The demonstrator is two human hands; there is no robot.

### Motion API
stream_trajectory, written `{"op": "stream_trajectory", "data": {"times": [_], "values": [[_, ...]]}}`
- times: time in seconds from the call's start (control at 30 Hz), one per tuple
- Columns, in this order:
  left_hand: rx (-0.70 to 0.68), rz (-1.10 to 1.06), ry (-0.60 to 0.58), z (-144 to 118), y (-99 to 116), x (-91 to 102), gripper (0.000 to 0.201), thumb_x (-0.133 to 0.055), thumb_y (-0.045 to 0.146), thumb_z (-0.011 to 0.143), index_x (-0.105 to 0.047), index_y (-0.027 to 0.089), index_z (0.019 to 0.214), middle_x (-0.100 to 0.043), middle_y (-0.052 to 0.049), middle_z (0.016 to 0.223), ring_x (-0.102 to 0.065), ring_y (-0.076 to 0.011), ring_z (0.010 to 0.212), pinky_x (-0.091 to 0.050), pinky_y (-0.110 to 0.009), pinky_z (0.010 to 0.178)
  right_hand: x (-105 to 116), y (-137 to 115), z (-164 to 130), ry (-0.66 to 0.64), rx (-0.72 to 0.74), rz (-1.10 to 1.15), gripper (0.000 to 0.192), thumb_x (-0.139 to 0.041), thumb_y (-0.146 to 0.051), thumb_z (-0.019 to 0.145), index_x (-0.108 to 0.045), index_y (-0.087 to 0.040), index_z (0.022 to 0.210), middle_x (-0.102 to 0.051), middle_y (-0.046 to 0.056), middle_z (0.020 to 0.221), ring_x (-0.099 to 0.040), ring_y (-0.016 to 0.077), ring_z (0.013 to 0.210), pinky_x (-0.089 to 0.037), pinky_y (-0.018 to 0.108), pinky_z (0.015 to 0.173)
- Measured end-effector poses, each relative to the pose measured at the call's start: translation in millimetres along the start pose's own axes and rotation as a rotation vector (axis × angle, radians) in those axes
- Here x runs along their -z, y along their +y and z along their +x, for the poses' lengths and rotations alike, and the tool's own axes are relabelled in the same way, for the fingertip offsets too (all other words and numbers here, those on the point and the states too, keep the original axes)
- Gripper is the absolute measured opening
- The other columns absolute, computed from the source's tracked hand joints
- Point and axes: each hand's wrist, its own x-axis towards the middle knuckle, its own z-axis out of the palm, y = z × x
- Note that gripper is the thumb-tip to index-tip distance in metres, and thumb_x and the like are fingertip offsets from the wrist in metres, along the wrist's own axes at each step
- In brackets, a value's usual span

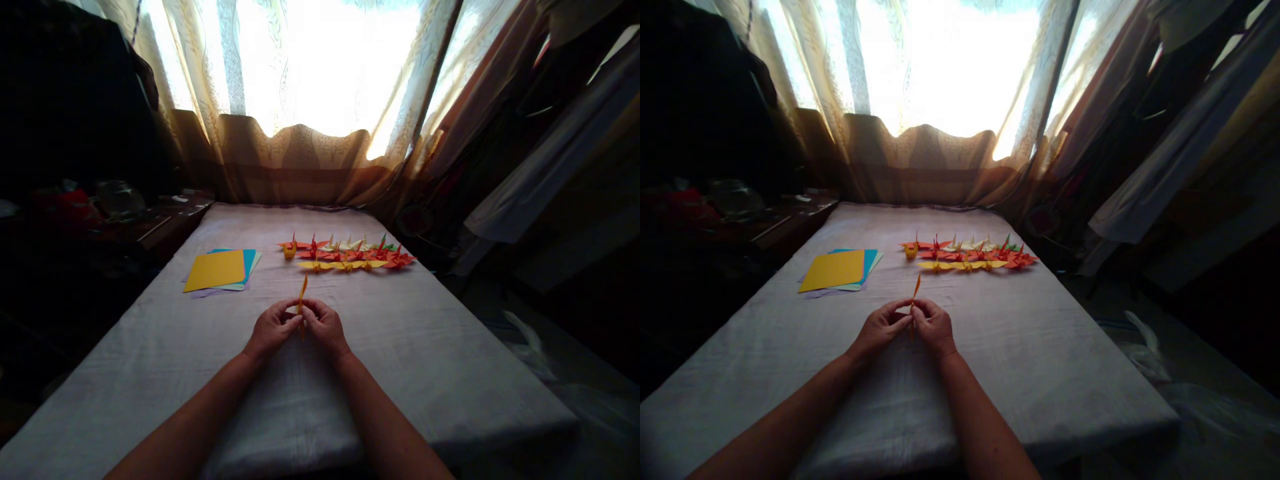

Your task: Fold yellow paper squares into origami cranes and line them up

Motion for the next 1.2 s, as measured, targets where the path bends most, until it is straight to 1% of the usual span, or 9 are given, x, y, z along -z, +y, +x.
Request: {"op": "stream_trajectory", "data": {"times": [0.4,0.53,0.6,0.67,0.73,0.8,0.9,1.07,1.2], "values": [[-0.022,0.094,-0.027,-2.4,5.2,1.5,0.046,-0.067,0.034,0.078,-0.068,0.016,0.12,-0.078,-0.007,0.098,-0.075,-0.0225,0.083,-0.061,-0.031,0.074,-1.6,3.6,-2.0,0.003,-0.003,-0.051,0.028,-0.053,-0.037,0.085,-0.073,-0.021,0.098,-0.077,0.003,0.089,-0.072,0.0195,0.079,-0.058,0.029,0.073],[-0.071,0.223,0.016,-3.3,4.3,0.8,0.046,-0.06,0.024,0.079,-0.065,0.018,0.124,-0.075,-0.007,0.11,-0.075,-0.0198,0.083,-0.061,-0.031,0.076,-0.2,2.2,-3.7,0.031,0.008,-0.142,0.028,-0.053,-0.031,0.084,-0.072,-0.022,0.102,-0.077,0.003,0.089,-0.072,0.0202,0.079,-0.057,0.029,0.074],[-0.104,0.296,0.046,-2.9,4.2,0.9,0.051,-0.057,0.017,0.076,-0.064,0.021,0.126,-0.071,-0.006,0.121,-0.074,-0.02,0.09,-0.061,-0.033,0.083,0.4,0.1,-4.2,0.05,0.026,-0.265,0.029,-0.051,-0.026,0.084,-0.071,-0.023,0.104,-0.077,0.002,0.088,-0.072,0.0194,0.077,-0.056,0.028,0.073],[-0.137,0.365,0.078,-1.6,4.6,1.0,0.057,-0.055,0.011,0.071,-0.063,0.023,0.126,-0.066,-0.004,0.13,-0.068,-0.0224,0.109,-0.055,-0.038,0.098,0.6,-2.2,-4.5,0.06,0.041,-0.38,0.03,-0.049,-0.021,0.084,-0.071,-0.024,0.105,-0.077,0.002,0.089,-0.072,0.0186,0.078,-0.055,0.027,0.074],[-0.156,0.427,0.108,0.5,4.8,1.0,0.061,-0.054,0.007,0.069,-0.063,0.022,0.127,-0.063,-0.004,0.136,-0.059,-0.0244,0.125,-0.045,-0.042,0.11,0.4,-3.8,-4.4,0.059,0.042,-0.429,0.031,-0.05,-0.018,0.083,-0.071,-0.023,0.105,-0.077,0.002,0.091,-0.073,0.0188,0.079,-0.055,0.027,0.075],[-0.155,0.479,0.138,3.6,4.4,0.6,0.062,-0.053,0.005,0.069,-0.061,0.02,0.129,-0.061,-0.007,0.138,-0.056,-0.0256,0.129,-0.041,-0.043,0.114,0.2,-4.5,-4.2,0.056,0.037,-0.45,0.033,-0.051,-0.016,0.082,-0.071,-0.022,0.107,-0.078,0.003,0.092,-0.073,0.0196,0.079,-0.055,0.028,0.076],[-0.135,0.535,0.177,9.0,2.6,-0.3,0.057,-0.054,0.007,0.073,-0.061,0.021,0.128,-0.064,-0.007,0.133,-0.062,-0.0253,0.121,-0.048,-0.041,0.106,-0.2,-4.7,-3.9,0.055,0.028,-0.488,0.034,-0.052,-0.015,0.081,-0.072,-0.022,0.108,-0.078,0.004,0.092,-0.073,0.0198,0.081,-0.054,0.028,0.078],[-0.127,0.563,0.181,13.5,0.0,-1.6,0.039,-0.057,0.013,0.082,-0.064,0.025,0.119,-0.074,-0.002,0.112,-0.073,-0.0184,0.093,-0.058,-0.03,0.085,-0.2,-8.2,-3.8,0.05,0.01,-0.518,0.03,-0.055,-0.019,0.085,-0.071,-0.02,0.11,-0.078,0.005,0.091,-0.073,0.0195,0.08,-0.054,0.027,0.077],[-0.165,0.553,0.146,11.2,-1.8,-3.1,0.034,-0.062,0.021,0.085,-0.064,0.026,0.119,-0.073,-0.002,0.114,-0.072,-0.0171,0.092,-0.059,-0.027,0.081,0.4,-13.4,-3.2,0.044,-0.023,-0.513,0.029,-0.055,-0.031,0.091,-0.069,-0.021,0.114,-0.078,0.003,0.088,-0.073,0.0175,0.076,-0.053,0.025,0.073]]}}
